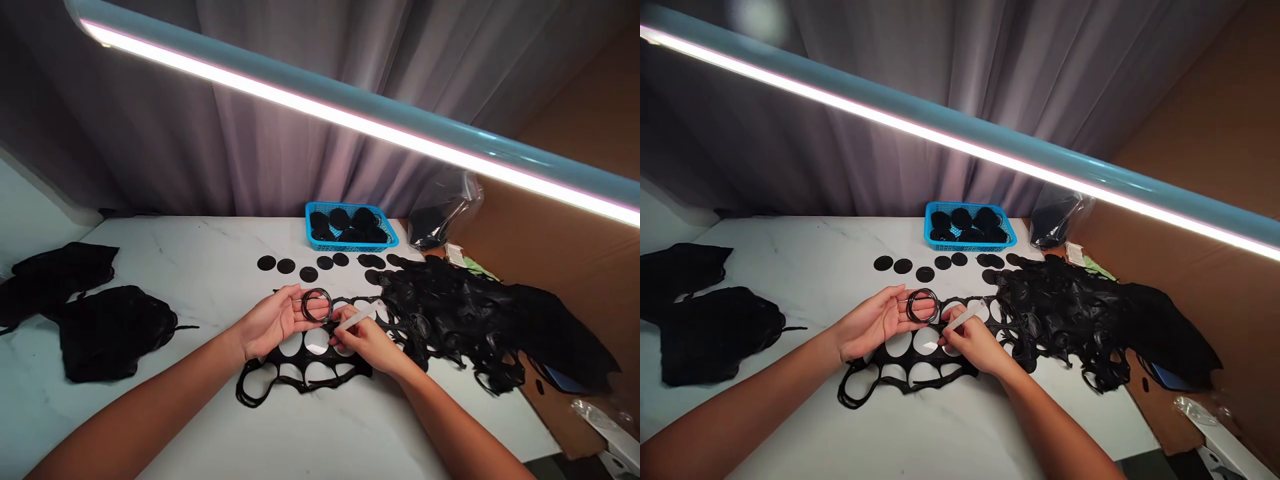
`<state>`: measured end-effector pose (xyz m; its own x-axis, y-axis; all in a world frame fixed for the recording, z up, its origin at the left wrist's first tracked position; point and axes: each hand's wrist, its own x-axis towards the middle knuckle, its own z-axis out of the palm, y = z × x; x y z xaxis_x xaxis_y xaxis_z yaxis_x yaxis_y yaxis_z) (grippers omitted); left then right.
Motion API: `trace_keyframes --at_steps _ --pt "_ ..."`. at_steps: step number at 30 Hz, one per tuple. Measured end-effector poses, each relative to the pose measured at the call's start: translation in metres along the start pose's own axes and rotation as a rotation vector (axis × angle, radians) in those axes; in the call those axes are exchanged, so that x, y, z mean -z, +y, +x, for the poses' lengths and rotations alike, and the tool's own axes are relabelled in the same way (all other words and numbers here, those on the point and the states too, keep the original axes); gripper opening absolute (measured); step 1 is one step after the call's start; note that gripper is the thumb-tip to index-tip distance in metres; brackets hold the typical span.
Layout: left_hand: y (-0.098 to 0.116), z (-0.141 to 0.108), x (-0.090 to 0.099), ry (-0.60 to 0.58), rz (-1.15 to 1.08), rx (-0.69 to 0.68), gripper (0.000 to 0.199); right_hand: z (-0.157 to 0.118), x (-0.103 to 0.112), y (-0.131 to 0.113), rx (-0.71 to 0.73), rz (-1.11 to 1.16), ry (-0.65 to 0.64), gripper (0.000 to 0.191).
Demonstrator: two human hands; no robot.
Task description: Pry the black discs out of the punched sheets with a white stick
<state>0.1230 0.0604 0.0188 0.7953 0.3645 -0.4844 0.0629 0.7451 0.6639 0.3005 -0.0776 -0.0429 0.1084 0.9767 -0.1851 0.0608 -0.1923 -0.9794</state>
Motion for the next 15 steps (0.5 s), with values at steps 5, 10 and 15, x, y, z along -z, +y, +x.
trace_keyframes --at_steps 5,10,15 --pt "-0.002 0.001 0.001 -0.01 0.153 -0.118 0.024 0.001 0.006 -0.003 0.066 -0.032 0.067 0.026" --pt "0.033 0.02 0.0 0.111 0.566 -0.295 0.024 -0.019 0.066 -0.042 0.226 0.104 0.533 0.029" --pt "0.106 0.079 -0.018 0.252 0.791 -0.503 0.025 -0.051 0.156 -0.049 0.512 0.032 1.237 0.035"
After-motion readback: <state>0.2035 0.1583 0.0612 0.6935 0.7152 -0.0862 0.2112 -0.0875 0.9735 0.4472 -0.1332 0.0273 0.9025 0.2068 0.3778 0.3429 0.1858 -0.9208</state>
